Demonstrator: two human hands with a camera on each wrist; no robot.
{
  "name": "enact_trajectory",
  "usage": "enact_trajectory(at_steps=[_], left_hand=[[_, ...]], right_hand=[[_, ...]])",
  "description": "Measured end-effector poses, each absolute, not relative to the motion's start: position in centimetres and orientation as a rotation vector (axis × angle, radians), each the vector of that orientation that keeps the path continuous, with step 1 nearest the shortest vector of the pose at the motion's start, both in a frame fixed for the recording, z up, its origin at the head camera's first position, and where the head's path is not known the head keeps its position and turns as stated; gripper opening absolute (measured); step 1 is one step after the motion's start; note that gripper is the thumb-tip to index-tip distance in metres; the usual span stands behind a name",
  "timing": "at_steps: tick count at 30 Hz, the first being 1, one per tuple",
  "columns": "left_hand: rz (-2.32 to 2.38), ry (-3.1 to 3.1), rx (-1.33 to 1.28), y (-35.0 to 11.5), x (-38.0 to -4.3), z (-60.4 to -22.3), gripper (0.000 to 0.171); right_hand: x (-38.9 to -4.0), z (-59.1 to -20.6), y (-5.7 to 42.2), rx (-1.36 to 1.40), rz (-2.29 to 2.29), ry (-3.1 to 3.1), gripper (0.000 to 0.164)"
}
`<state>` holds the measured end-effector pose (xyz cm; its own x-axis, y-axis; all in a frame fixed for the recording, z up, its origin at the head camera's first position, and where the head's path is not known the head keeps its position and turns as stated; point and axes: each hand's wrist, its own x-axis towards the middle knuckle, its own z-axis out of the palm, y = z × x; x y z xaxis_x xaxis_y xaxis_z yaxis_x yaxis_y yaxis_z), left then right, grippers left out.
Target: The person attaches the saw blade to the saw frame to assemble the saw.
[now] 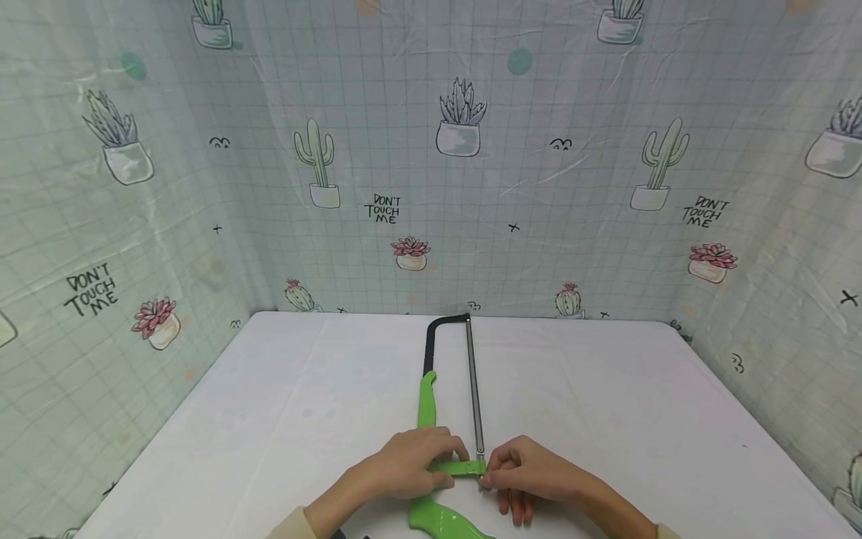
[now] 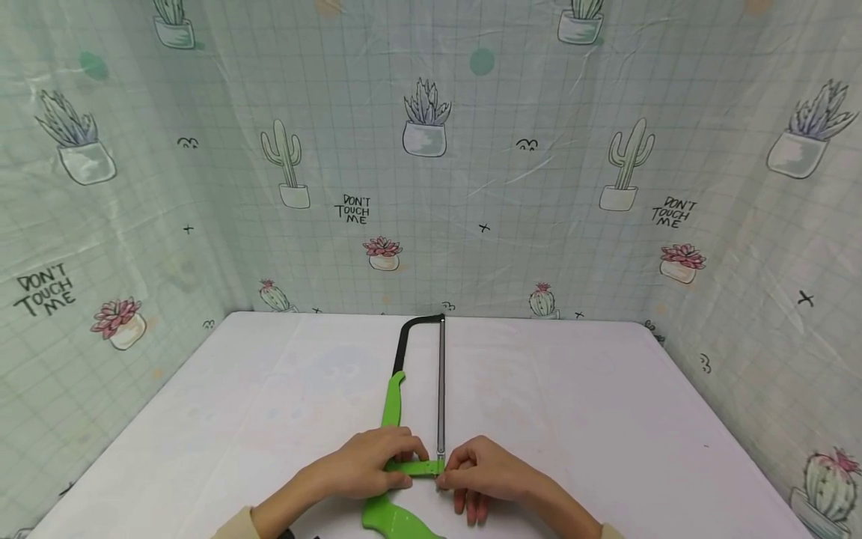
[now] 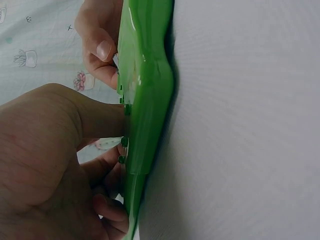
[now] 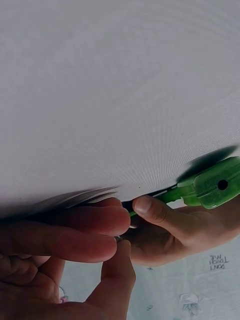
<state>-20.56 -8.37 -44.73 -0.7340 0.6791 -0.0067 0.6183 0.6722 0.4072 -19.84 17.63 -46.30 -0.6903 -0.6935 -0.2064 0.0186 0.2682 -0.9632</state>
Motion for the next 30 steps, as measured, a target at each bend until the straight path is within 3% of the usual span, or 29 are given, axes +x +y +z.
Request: enact_trajectory(at_steps=[10,30], left_hand=[[0.587,2.716,1.069,-8.4,-20.49,-45.06,0.028],[0.579,2.73,1.061,-8.38,-20.57,-44.93,0.027]], right_hand=[[-19.66,-46.59,17.84,-0.63,-1.478,1.888,0.011],[-19.83,-46.49,17.71,-0.619,-1.48,1.906,0.011]])
